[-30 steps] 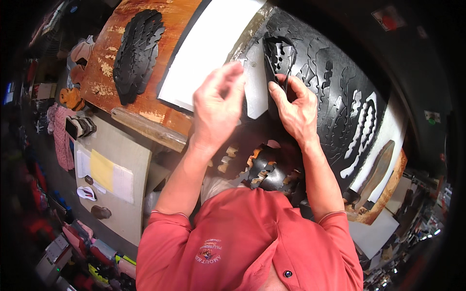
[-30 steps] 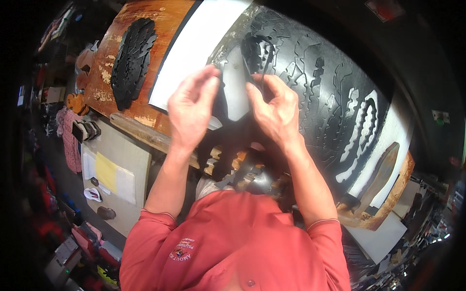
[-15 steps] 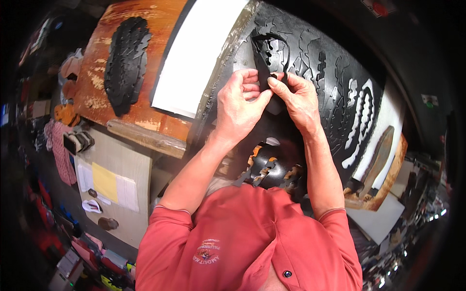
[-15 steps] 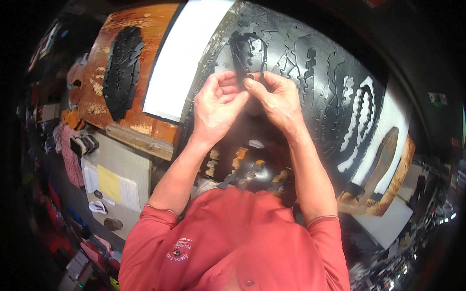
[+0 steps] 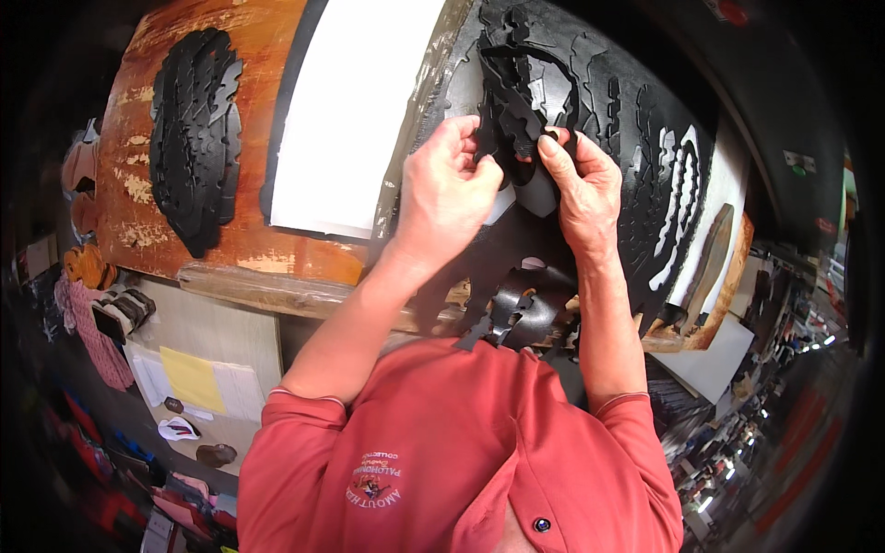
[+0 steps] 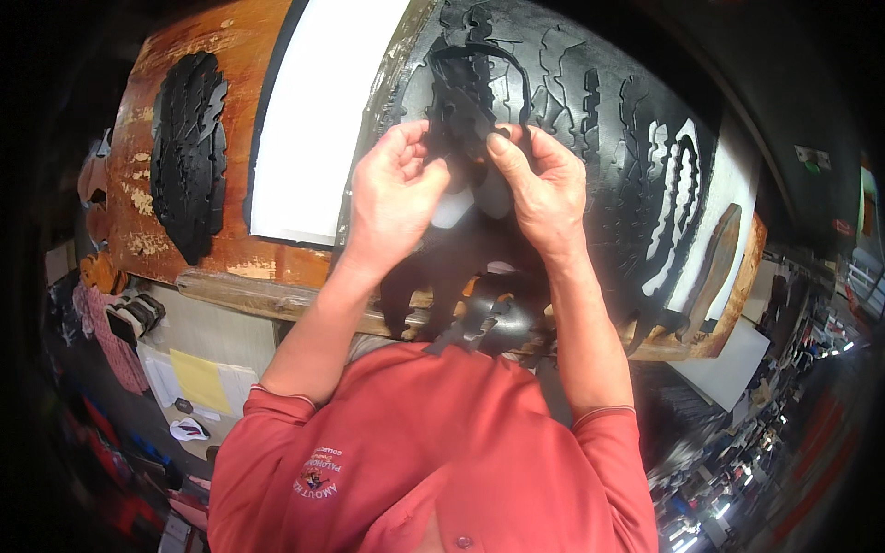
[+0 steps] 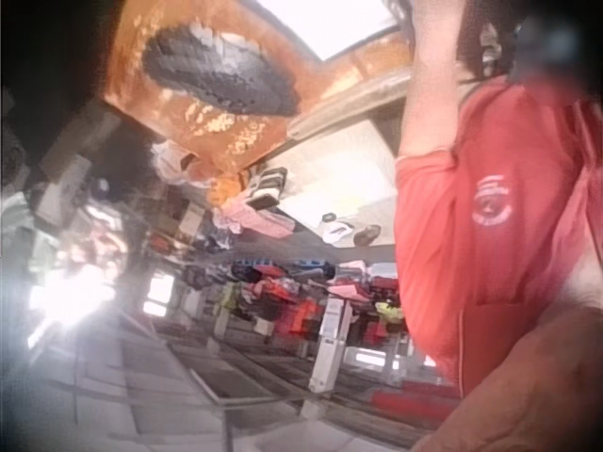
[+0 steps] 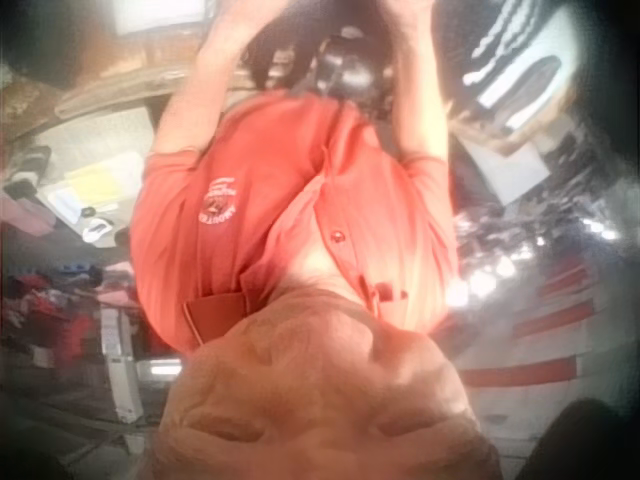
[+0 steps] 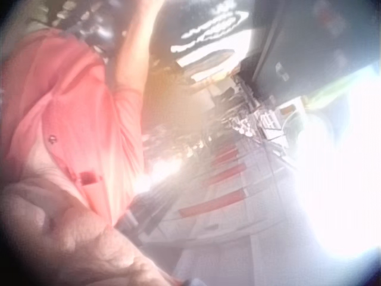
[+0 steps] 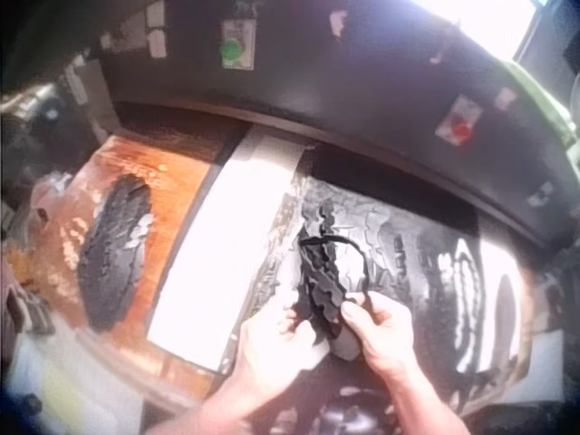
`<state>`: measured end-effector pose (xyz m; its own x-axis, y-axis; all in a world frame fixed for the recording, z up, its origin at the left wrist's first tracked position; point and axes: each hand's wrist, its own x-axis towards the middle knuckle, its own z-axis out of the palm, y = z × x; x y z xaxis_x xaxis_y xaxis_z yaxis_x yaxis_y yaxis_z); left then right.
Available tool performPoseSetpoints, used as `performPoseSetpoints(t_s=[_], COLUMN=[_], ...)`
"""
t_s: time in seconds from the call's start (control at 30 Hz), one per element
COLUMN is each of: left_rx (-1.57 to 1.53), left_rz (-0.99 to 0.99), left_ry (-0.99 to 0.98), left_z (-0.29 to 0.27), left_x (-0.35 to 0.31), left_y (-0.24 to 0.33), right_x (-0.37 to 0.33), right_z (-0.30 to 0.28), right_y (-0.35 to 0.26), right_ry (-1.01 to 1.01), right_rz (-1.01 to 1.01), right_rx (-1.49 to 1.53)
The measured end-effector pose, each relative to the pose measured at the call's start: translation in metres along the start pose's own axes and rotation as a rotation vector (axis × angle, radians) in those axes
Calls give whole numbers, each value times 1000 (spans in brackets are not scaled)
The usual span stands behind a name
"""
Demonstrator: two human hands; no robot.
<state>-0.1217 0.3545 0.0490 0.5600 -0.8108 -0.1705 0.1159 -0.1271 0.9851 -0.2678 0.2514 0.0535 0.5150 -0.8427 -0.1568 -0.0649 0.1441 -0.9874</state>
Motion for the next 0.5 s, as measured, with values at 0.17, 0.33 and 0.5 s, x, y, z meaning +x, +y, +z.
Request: performPoseSetpoints(t_s=[0.17,0.33,0.5], left_rx=[-296,-331,-503], left_rz=[-88,-164,-168], left_ry=[-91,-92,-116], left_z=[-12,-17,-7], left_x=[4,3,1], left_y=[1,6,5], right_x=[0,0,22], right_z=[1,-1,-20], right_y=[-13,-39,-64], right_ry=[143,218,403], right_rz=[-785,-719,-586], right_rx=[-751,-814,-709])
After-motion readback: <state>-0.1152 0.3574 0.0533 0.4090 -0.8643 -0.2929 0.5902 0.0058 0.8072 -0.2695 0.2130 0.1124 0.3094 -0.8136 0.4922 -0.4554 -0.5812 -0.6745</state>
